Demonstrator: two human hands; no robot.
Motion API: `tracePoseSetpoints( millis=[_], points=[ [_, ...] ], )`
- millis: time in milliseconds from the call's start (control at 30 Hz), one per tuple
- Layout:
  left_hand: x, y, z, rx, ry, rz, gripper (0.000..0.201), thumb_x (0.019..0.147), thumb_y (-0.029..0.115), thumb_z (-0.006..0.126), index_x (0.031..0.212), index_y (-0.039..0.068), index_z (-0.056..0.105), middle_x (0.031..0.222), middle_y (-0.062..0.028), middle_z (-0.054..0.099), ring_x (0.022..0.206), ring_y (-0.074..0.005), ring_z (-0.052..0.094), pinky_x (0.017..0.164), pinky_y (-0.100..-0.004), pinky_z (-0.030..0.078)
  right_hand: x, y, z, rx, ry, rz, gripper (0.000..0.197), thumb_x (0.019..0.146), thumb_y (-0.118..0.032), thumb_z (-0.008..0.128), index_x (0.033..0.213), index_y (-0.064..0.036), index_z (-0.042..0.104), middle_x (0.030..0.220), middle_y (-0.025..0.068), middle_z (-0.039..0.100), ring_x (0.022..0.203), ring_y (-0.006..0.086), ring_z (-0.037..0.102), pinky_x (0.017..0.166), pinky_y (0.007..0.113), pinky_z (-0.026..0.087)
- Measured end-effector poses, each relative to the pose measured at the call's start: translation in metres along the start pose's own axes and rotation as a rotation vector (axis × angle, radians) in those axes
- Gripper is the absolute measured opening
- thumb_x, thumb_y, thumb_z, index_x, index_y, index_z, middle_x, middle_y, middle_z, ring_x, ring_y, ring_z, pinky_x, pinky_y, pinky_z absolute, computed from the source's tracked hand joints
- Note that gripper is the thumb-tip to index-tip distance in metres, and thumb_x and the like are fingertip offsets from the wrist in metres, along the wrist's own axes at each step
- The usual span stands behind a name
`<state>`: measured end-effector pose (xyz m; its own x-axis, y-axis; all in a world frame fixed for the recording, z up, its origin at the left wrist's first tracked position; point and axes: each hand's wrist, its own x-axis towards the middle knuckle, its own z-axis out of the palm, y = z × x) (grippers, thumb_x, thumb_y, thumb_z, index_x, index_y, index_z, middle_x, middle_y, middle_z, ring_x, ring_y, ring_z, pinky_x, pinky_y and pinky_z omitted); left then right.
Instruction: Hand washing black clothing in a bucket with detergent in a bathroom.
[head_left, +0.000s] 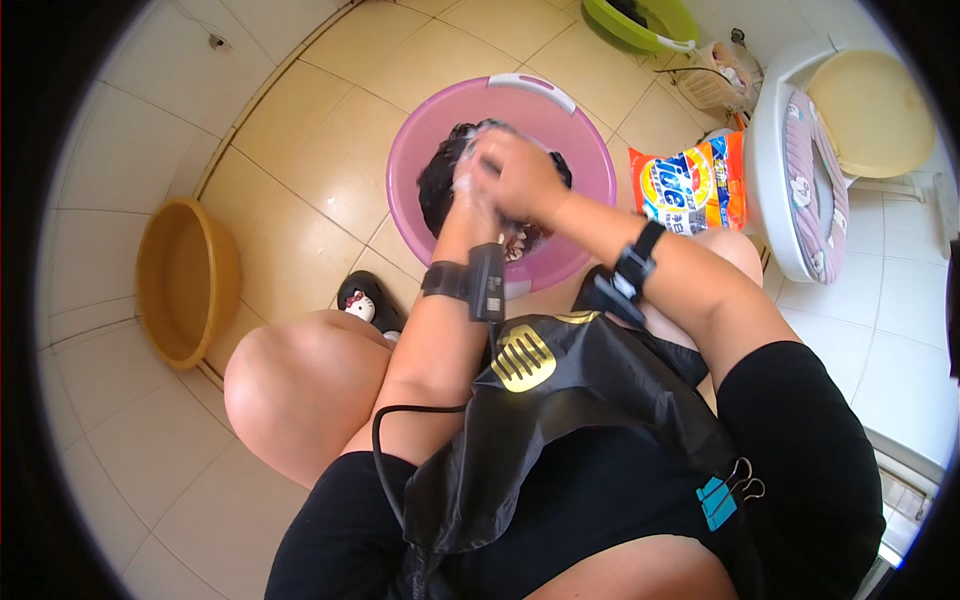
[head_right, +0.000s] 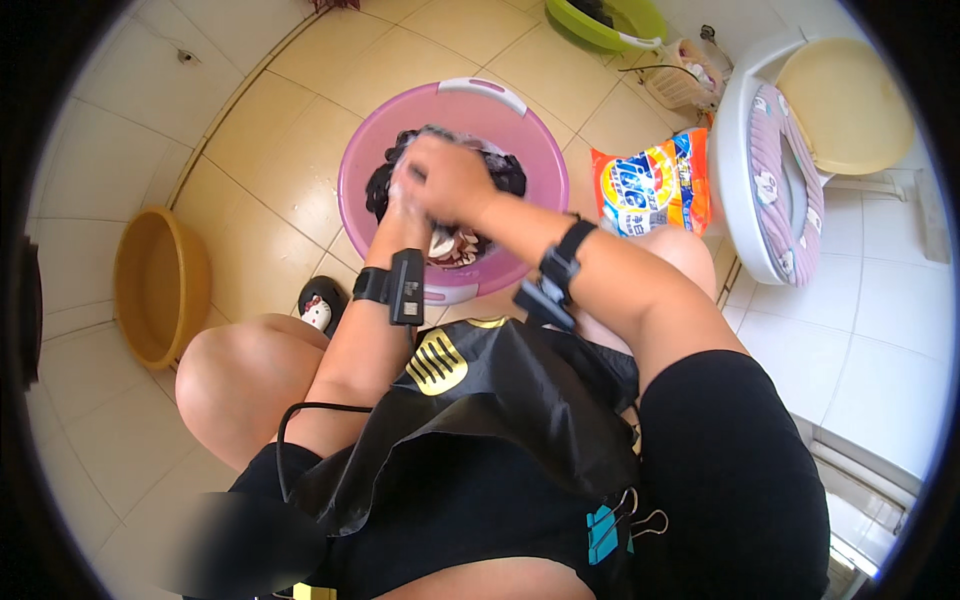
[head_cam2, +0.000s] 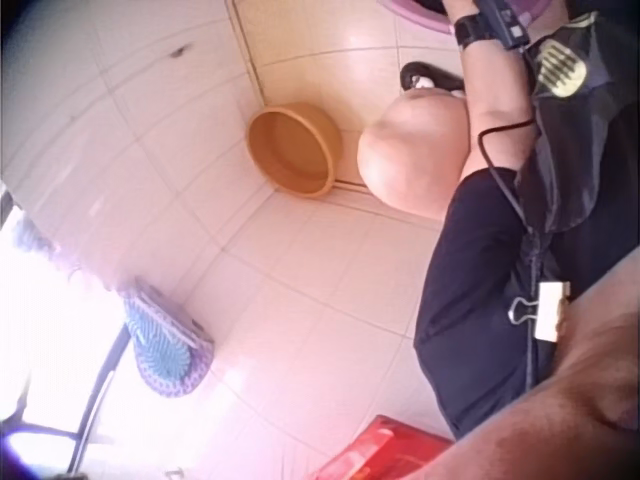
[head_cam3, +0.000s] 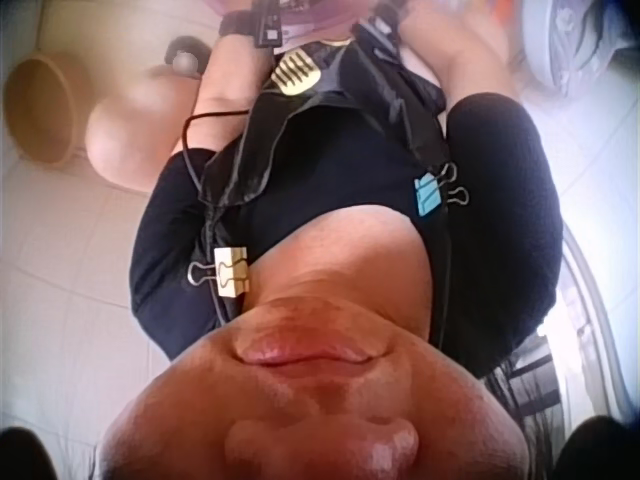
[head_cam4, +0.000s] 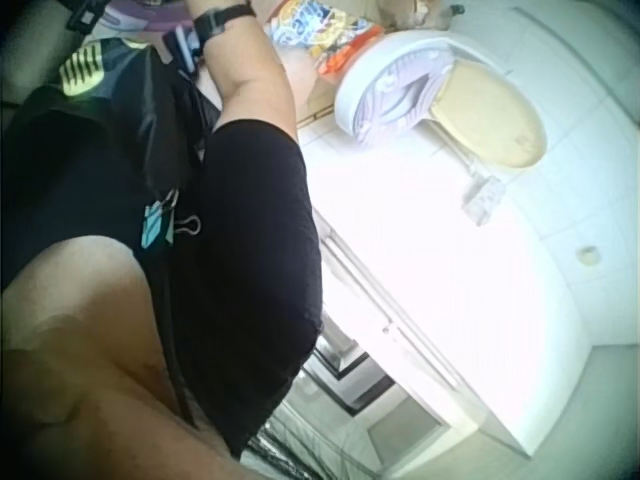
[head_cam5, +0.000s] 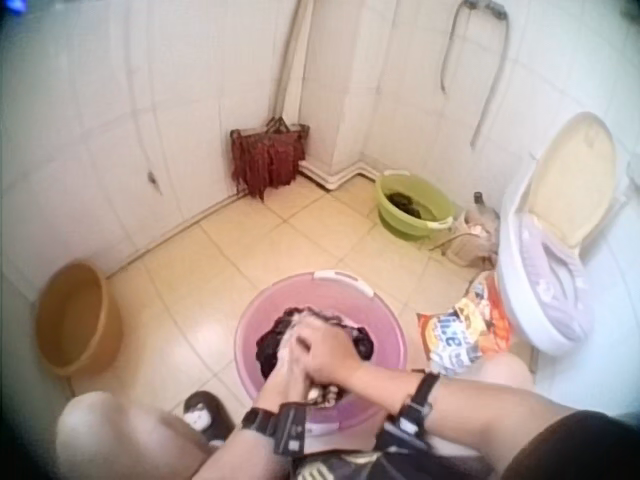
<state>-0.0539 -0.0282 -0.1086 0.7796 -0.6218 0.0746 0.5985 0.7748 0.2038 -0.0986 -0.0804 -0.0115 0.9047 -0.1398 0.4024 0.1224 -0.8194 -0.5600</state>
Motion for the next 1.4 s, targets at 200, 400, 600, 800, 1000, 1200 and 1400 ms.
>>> tracePoseSetpoints(
  millis=[200, 400, 600, 800, 1000, 1200, 1400],
  points=[
    [0.014, -0.005, 0.082, 0.202, 0.696, -0.464, 0.029, 0.086, 0.034, 0.05, 0.098, 0.009, 0.058, 0.1, -0.0088, 0.061, 0.087, -0.0253, 0.059, 0.071, -0.0421, 0.05, 0.008, 0.048, -0.015, -0.068, 0.031, 0.386, 0.019, 0.079, -0.025, 0.054, 0.086, -0.0069, 0.058, 0.09, 0.0175, 0.058, 0.087, 0.0352, 0.055, 0.077, 0.042, 0.044],
    [0.01, 0.011, 0.06, 0.103, 0.475, -0.359, 0.027, 0.086, 0.036, 0.051, 0.09, 0.01, 0.057, 0.087, -0.0064, 0.06, 0.084, -0.0247, 0.057, 0.077, -0.0417, 0.047, 0.001, 0.014, -0.011, 0.028, -0.045, 0.205, 0.024, 0.08, -0.027, 0.056, 0.09, -0.0057, 0.055, 0.092, 0.0181, 0.057, 0.086, 0.0366, 0.055, 0.074, 0.041, 0.045],
    [0.028, 0.015, 0.086, 0.126, 0.583, -0.465, 0.026, 0.087, 0.029, 0.052, 0.099, 0.007, 0.059, 0.096, -0.0083, 0.063, 0.088, -0.0249, 0.061, 0.079, -0.0432, 0.049, 0.022, 0.072, -0.026, -0.147, 0.114, 0.488, 0.038, 0.082, -0.04, 0.054, 0.088, -0.0034, 0.06, 0.081, 0.0197, 0.061, 0.079, 0.0371, 0.058, 0.07, 0.042, 0.046],
    [0.033, 0.06, 0.014, 1.704, 0.387, -0.662, 0.076, 0.072, 0.059, 0.057, 0.112, -0.006, 0.054, 0.111, -0.019, 0.058, 0.107, -0.0304, 0.054, 0.092, -0.0366, 0.039, 0.025, 0.104, -0.061, 0.194, -0.263, 0.78, 0.039, 0.081, -0.035, 0.06, 0.097, -0.0001, 0.063, 0.084, 0.0121, 0.063, 0.076, 0.0206, 0.059, 0.07, 0.031, 0.045],
    [0.044, 0.065, 0.06, 1.996, -0.152, 0.206, 0.075, 0.064, 0.048, 0.07, 0.121, 0.004, 0.049, 0.107, -0.0206, 0.059, 0.102, -0.0314, 0.056, 0.089, -0.0359, 0.042, 0.033, 0.081, -0.075, 0.478, -0.422, 0.868, 0.034, 0.082, -0.029, 0.061, 0.1, 0.0005, 0.061, 0.089, 0.0046, 0.062, 0.081, 0.0103, 0.056, 0.073, 0.024, 0.044],
    [0.033, 0.05, 0.078, 1.724, -0.192, -0.045, 0.067, 0.061, 0.031, 0.074, 0.118, 0.004, 0.051, 0.1, -0.0174, 0.062, 0.095, -0.0284, 0.059, 0.083, -0.0332, 0.045, 0.055, 0.044, -0.09, 0.815, -0.43, 0.68, 0.05, 0.076, -0.023, 0.069, 0.115, -0.0002, 0.05, 0.108, 0.0098, 0.058, 0.1, 0.0133, 0.054, 0.086, 0.025, 0.041],
    [0.036, 0.066, 0.087, 1.457, 0.001, -0.113, 0.038, 0.061, 0.012, 0.068, 0.097, 0.001, 0.062, 0.081, -0.0084, 0.064, 0.072, -0.016, 0.06, 0.068, -0.0285, 0.048, 0.031, 0.056, -0.074, 0.463, -0.608, 0.374, 0.05, 0.071, -0.015, 0.07, 0.114, -0.0011, 0.05, 0.104, 0.0103, 0.06, 0.097, 0.0179, 0.054, 0.087, 0.028, 0.04]
  ],
)
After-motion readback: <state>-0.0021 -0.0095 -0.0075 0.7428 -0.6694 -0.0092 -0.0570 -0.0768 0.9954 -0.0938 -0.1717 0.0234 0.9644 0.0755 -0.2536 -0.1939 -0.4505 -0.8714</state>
